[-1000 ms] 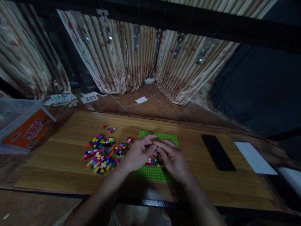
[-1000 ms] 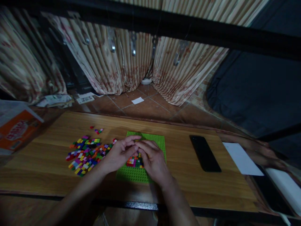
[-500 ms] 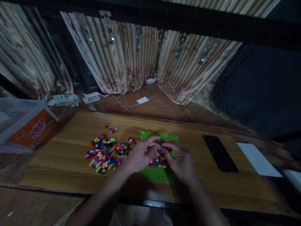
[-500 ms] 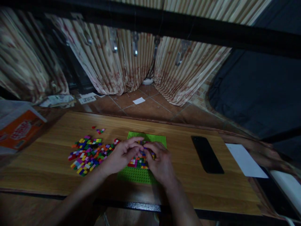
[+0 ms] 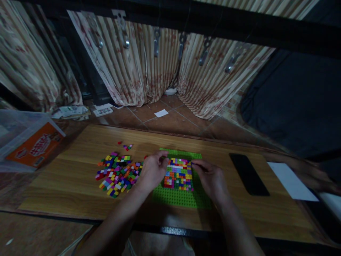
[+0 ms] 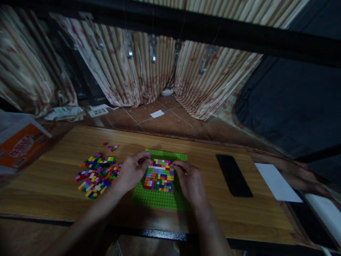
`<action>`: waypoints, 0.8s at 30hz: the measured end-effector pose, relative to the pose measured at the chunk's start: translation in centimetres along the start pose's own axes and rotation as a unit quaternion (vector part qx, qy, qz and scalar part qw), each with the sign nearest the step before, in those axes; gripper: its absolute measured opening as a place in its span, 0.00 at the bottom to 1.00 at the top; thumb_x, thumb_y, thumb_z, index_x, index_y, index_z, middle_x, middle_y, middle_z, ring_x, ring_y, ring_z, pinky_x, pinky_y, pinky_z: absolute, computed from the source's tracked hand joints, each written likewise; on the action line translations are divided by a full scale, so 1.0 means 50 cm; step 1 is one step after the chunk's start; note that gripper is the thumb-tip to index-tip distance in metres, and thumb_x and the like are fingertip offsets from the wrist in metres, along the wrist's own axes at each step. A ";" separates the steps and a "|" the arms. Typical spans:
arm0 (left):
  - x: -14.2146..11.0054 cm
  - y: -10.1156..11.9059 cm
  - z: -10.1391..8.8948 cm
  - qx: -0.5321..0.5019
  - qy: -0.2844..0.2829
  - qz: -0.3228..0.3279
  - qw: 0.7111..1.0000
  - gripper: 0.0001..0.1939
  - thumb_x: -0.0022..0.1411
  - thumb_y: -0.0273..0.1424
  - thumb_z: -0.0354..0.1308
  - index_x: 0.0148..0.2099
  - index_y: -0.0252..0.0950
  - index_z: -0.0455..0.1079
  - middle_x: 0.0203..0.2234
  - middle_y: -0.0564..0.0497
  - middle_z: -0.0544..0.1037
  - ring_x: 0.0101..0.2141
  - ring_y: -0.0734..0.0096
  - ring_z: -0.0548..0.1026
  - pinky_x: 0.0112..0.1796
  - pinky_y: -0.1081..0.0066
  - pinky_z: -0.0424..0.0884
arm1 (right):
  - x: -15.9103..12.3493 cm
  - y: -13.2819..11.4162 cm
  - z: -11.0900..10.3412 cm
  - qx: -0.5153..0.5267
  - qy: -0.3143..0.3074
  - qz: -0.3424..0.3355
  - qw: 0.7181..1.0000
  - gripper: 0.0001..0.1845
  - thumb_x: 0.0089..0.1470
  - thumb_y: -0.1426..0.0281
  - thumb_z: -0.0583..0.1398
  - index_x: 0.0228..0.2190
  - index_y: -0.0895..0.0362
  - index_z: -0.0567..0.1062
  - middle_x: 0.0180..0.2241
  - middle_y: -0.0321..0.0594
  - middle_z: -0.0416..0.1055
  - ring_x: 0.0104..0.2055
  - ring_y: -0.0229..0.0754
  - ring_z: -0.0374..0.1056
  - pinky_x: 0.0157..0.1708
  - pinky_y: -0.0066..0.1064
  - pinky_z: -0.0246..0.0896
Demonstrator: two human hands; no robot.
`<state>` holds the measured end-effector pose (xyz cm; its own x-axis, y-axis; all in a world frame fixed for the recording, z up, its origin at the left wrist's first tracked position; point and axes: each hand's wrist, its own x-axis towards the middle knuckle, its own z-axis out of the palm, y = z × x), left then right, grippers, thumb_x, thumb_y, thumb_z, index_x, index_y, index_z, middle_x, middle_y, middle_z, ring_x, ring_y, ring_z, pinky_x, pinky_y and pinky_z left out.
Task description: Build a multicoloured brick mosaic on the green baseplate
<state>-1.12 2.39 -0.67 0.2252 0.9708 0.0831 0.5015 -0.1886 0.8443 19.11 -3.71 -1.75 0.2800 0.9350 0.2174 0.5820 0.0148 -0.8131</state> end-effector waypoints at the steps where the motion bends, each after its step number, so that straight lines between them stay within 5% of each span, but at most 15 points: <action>1: -0.001 0.002 0.000 0.018 -0.001 0.003 1.000 0.14 0.60 0.29 0.53 0.46 0.34 0.74 0.36 0.48 0.80 0.30 0.70 0.75 0.36 0.70 0.71 | 0.002 -0.001 0.003 0.011 -0.008 -0.007 1.000 0.10 0.52 0.63 0.60 0.33 0.53 0.80 0.36 0.40 0.78 0.39 0.45 0.73 0.41 0.35 0.67; 24: -0.008 0.009 -0.004 0.073 -0.030 0.028 0.997 0.15 0.61 0.27 0.51 0.48 0.35 0.74 0.37 0.47 0.80 0.39 0.67 0.78 0.46 0.69 0.72 | 0.014 0.009 0.021 0.041 -0.006 0.032 0.999 0.13 0.45 0.62 0.64 0.34 0.55 0.80 0.32 0.41 0.78 0.33 0.44 0.72 0.35 0.35 0.67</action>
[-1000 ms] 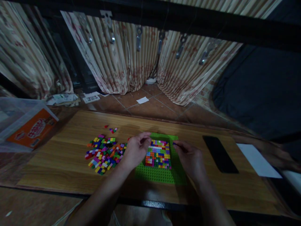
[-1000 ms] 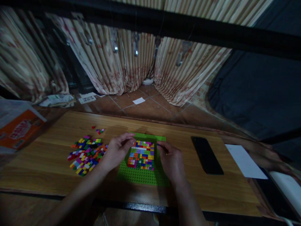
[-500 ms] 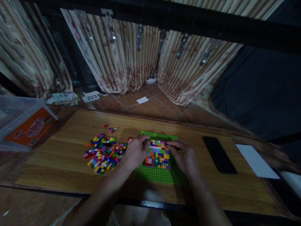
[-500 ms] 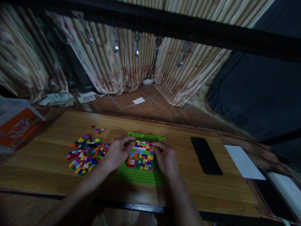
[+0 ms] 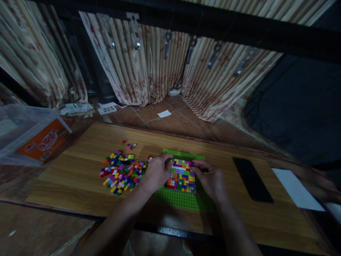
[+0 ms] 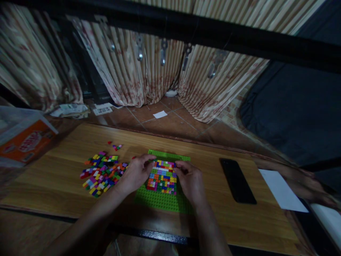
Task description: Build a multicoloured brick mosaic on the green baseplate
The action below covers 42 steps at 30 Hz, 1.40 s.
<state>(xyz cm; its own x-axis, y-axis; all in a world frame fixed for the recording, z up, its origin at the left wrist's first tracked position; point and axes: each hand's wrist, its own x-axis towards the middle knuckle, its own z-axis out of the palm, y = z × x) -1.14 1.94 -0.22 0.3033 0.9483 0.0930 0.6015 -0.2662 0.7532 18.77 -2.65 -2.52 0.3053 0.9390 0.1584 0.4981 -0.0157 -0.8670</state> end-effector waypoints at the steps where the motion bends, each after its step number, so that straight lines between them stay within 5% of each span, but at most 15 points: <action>1: 0.000 0.000 0.000 -0.002 -0.001 -0.001 1.000 0.15 0.61 0.26 0.51 0.48 0.35 0.73 0.38 0.47 0.80 0.40 0.67 0.78 0.47 0.69 0.72 | 0.001 0.005 -0.001 0.009 0.003 0.006 1.000 0.15 0.44 0.61 0.65 0.34 0.55 0.80 0.32 0.41 0.78 0.33 0.44 0.72 0.36 0.36 0.67; 7: 0.002 -0.001 0.000 -0.010 -0.001 -0.003 1.000 0.17 0.61 0.24 0.49 0.48 0.35 0.73 0.41 0.47 0.80 0.42 0.67 0.78 0.48 0.69 0.71 | 0.011 0.023 -0.005 0.047 0.042 0.055 0.996 0.21 0.50 0.53 0.60 0.36 0.57 0.79 0.36 0.45 0.78 0.39 0.47 0.73 0.41 0.39 0.66; 15: 0.004 -0.001 -0.001 -0.010 -0.004 0.000 1.000 0.16 0.61 0.24 0.48 0.47 0.36 0.74 0.40 0.47 0.80 0.42 0.65 0.78 0.48 0.68 0.72 | 0.012 -0.004 0.022 -0.014 -0.007 0.071 0.997 0.24 0.54 0.51 0.54 0.31 0.56 0.79 0.28 0.40 0.77 0.35 0.47 0.72 0.36 0.35 0.64; 33: 0.003 0.001 0.003 0.005 -0.009 -0.007 1.000 0.17 0.60 0.23 0.49 0.47 0.36 0.74 0.40 0.47 0.80 0.41 0.68 0.78 0.47 0.69 0.72 | -0.003 -0.011 0.048 -0.059 0.040 0.011 0.997 0.22 0.55 0.55 0.54 0.31 0.58 0.78 0.31 0.43 0.75 0.34 0.44 0.70 0.36 0.33 0.62; 39: 0.001 -0.005 0.005 0.006 -0.008 -0.002 1.000 0.18 0.61 0.23 0.48 0.49 0.35 0.73 0.42 0.46 0.80 0.41 0.68 0.78 0.46 0.69 0.72 | -0.005 0.002 0.033 0.018 0.032 0.064 0.997 0.24 0.53 0.51 0.56 0.33 0.57 0.80 0.33 0.43 0.77 0.36 0.46 0.71 0.37 0.35 0.63; 42: 0.002 -0.007 -0.004 -0.001 0.004 -0.003 1.000 0.18 0.61 0.23 0.48 0.49 0.36 0.73 0.42 0.47 0.80 0.42 0.68 0.78 0.47 0.69 0.72 | -0.002 0.008 0.013 0.098 0.105 0.115 0.983 0.28 0.53 0.49 0.55 0.35 0.61 0.79 0.35 0.47 0.78 0.33 0.45 0.71 0.33 0.34 0.64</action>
<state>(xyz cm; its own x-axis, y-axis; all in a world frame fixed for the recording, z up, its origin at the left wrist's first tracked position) -1.49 2.16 -0.33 0.2940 0.9512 0.0935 0.6019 -0.2602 0.7550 18.42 -2.52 -3.18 0.5622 0.8267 0.0236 0.2363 -0.1332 -0.9625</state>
